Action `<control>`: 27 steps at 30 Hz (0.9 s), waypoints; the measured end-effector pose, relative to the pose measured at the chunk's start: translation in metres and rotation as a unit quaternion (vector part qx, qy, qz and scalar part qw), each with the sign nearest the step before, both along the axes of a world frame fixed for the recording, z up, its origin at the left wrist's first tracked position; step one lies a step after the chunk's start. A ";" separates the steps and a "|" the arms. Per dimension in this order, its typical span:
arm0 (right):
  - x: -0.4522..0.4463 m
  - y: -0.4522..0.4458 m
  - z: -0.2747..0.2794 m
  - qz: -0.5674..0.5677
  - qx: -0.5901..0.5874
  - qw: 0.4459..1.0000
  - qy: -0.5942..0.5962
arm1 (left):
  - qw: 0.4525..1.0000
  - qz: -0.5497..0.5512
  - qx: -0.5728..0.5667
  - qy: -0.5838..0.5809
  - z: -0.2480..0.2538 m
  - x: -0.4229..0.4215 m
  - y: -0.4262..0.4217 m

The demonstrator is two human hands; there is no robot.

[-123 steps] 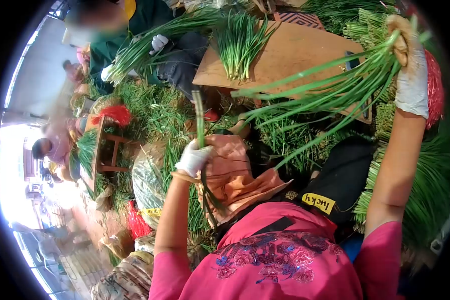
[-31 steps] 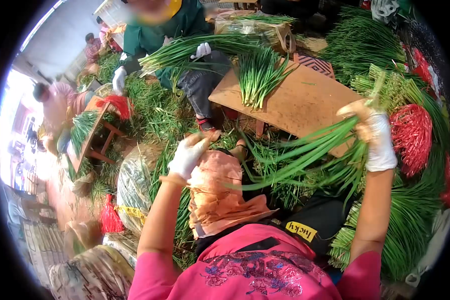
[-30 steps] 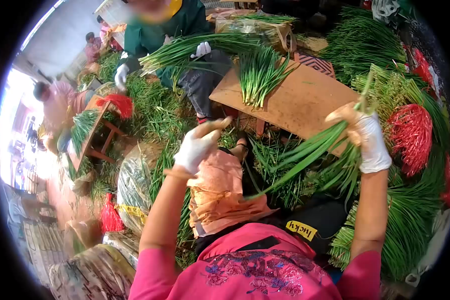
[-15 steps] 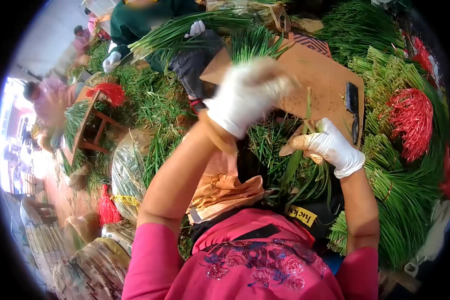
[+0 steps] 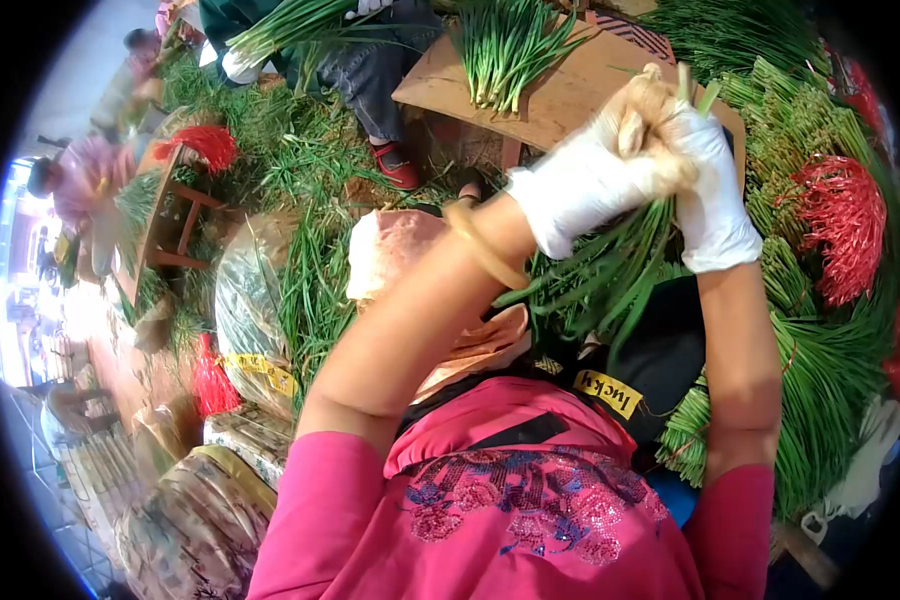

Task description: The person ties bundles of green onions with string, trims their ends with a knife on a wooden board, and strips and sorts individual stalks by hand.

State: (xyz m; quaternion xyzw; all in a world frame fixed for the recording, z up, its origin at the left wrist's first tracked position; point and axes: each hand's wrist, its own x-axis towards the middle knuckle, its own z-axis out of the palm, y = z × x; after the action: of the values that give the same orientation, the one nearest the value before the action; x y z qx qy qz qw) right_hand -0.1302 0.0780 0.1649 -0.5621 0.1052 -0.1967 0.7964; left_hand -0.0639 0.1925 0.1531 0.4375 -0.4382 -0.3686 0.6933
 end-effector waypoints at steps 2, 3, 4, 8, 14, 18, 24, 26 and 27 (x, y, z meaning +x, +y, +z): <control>-0.002 -0.003 0.022 0.009 -0.026 1.000 -0.007 | 0.998 0.019 -0.013 0.063 -0.037 -0.004 -0.009; -0.001 -0.010 0.026 0.043 -0.023 0.997 -0.067 | 0.992 -0.017 0.026 0.123 -0.044 -0.003 -0.005; -0.009 -0.019 0.033 0.028 -0.067 0.996 -0.056 | 0.991 0.015 0.037 0.130 -0.056 0.004 0.001; -0.011 -0.042 0.020 -0.021 -0.125 0.992 0.014 | 0.992 0.082 0.028 0.089 -0.058 0.025 0.015; 0.043 0.014 0.019 -0.084 -0.131 0.976 -0.154 | 0.977 0.034 0.205 0.055 -0.041 0.014 0.008; 0.024 -0.030 0.023 0.085 -0.210 0.933 -0.280 | 0.938 0.217 0.218 0.158 -0.089 0.067 0.050; 0.044 -0.004 -0.203 0.206 -0.201 0.903 0.318 | 0.918 0.309 0.085 0.232 -0.131 0.126 0.085; 0.052 -0.007 -0.288 0.221 -0.263 0.842 0.417 | 0.905 0.305 0.110 0.277 -0.136 0.123 0.080; 0.057 -0.009 -0.323 0.235 -0.302 0.807 0.450 | 0.895 0.307 0.132 0.294 -0.129 0.118 0.074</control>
State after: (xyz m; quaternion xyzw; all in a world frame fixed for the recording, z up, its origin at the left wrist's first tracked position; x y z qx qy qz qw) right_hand -0.0729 0.0689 -0.1577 -0.8071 0.2520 0.2498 0.4718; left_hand 0.0543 0.2665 0.0241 0.5094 -0.0056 -0.3036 0.8051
